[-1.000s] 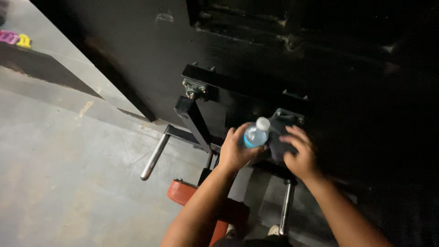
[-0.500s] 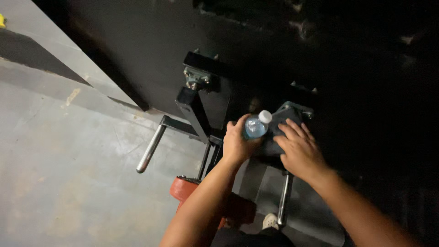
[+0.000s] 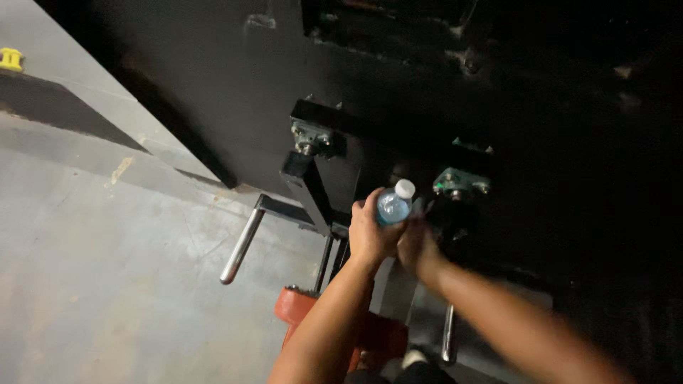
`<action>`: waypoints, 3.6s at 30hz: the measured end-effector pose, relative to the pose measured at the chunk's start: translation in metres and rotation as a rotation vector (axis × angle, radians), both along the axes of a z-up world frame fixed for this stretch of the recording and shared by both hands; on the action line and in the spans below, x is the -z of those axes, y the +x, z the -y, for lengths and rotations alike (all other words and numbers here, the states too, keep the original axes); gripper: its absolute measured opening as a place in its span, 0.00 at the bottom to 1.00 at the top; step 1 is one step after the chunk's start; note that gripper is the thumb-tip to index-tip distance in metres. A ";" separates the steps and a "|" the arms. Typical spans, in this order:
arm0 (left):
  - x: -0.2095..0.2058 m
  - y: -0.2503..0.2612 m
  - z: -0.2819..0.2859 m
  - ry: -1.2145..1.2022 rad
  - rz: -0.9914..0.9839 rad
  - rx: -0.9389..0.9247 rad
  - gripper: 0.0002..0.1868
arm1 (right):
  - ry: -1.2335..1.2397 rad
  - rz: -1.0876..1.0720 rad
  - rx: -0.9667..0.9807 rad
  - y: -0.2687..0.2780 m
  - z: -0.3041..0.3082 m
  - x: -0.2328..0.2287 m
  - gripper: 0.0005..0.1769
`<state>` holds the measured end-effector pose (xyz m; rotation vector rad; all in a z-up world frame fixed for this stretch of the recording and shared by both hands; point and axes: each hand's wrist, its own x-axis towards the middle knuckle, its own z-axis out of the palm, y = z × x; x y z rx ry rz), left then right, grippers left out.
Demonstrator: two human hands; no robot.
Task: The person wipes down various parts of a gym machine and then a stationary bike using a cloth and a spray bottle.
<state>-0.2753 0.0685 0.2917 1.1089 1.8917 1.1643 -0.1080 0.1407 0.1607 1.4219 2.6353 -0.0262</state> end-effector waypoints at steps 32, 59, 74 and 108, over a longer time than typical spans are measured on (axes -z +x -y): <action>-0.075 -0.008 -0.021 0.062 0.024 -0.044 0.41 | 0.074 -0.434 -0.463 -0.034 -0.105 -0.199 0.39; -0.029 -0.083 0.013 0.165 0.140 -0.449 0.44 | -0.137 -0.468 -0.637 -0.253 -0.139 -0.178 0.37; -0.044 -0.095 0.023 0.038 0.084 -0.373 0.44 | 0.019 -0.127 -0.759 -0.115 -0.105 -0.223 0.29; -0.011 -0.073 -0.005 -0.250 0.101 0.114 0.46 | -0.127 0.594 -0.843 -0.053 -0.080 -0.292 0.23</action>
